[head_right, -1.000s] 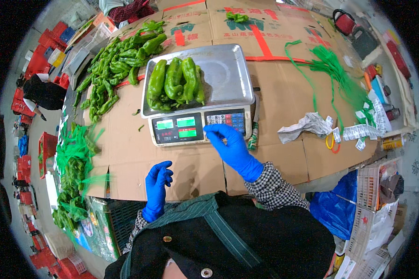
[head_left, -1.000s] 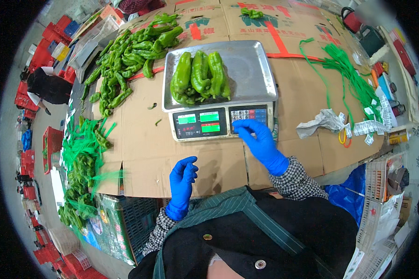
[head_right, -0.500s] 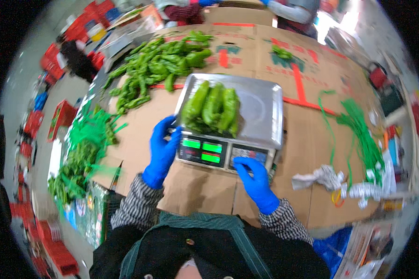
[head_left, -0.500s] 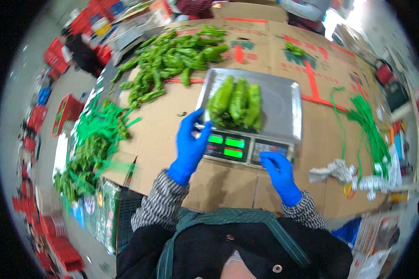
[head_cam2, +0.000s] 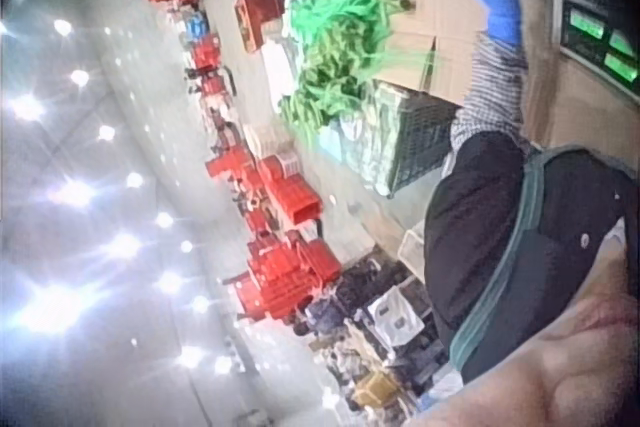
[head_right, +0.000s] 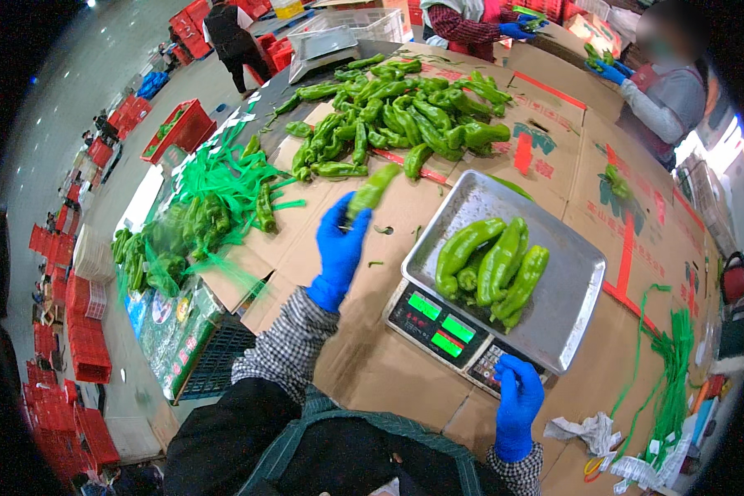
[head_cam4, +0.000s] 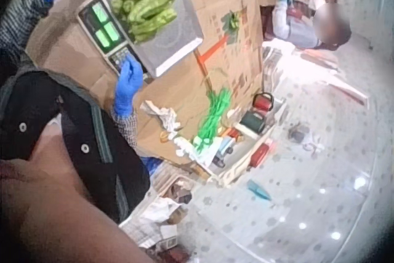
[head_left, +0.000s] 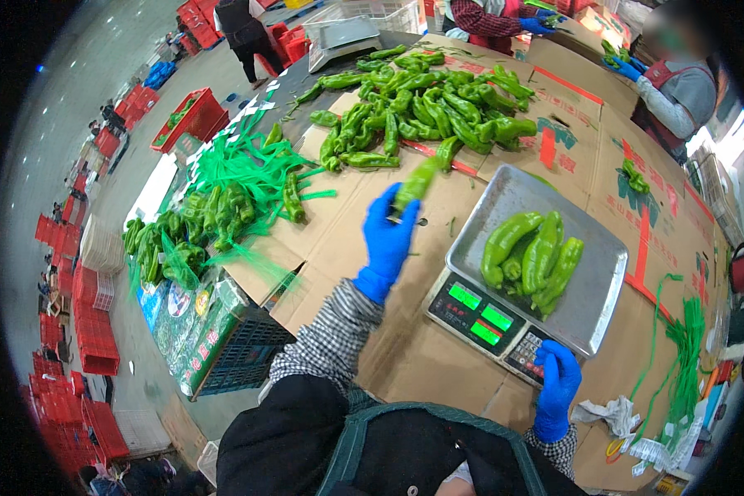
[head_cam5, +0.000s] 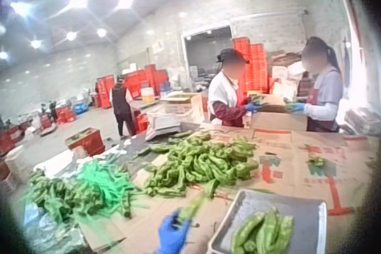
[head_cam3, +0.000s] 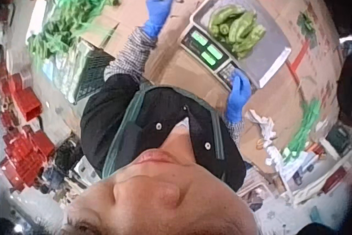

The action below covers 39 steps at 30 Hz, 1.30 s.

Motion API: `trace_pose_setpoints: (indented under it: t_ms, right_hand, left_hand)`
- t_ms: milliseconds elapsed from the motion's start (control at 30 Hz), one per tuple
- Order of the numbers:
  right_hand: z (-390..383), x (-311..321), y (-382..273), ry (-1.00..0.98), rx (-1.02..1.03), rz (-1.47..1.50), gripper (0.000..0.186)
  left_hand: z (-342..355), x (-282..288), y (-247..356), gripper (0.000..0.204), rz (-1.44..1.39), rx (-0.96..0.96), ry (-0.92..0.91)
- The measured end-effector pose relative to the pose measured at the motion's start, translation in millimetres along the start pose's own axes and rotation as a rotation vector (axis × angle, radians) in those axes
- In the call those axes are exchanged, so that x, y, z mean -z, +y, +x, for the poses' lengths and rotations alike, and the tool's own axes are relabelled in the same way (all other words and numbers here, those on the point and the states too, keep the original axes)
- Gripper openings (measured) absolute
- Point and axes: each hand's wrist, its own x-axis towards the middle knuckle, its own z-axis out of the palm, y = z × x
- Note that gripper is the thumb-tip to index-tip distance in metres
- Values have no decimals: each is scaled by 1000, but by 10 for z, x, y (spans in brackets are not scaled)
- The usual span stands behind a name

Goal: The person selects green peppers from a pile, places them on a digital scale, and then packs them into green mesh bags. The person repeats this process multiple times, handling peppers and bags by hand.

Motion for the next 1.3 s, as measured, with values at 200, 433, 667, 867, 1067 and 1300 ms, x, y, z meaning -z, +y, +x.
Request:
trace_pose_setpoints:
  t_ms: [200,433,667,867,1067,1300]
  right_hand:
    - [59,-98,37,-44,-1,-74,17]
    - [91,-186,-100,-45,17,-111,17]
    - [86,-333,-507,-199,225,-191,18]
    - [121,-544,-744,-270,394,-18,24]
    - [218,-713,-709,-355,78,335,57]
    - [130,-725,-595,-456,-80,646,29]
  left_hand:
    - [694,1254,-967,60,1292,-270,176]
    - [698,1912,-1368,30,301,193,225]
    - [-301,1113,428,40,-830,541,-253]
    - [-550,927,671,44,-777,561,-495]
    - [-1116,733,1012,42,-1224,967,-596]
    - [-1493,621,1335,44,-440,515,-921]
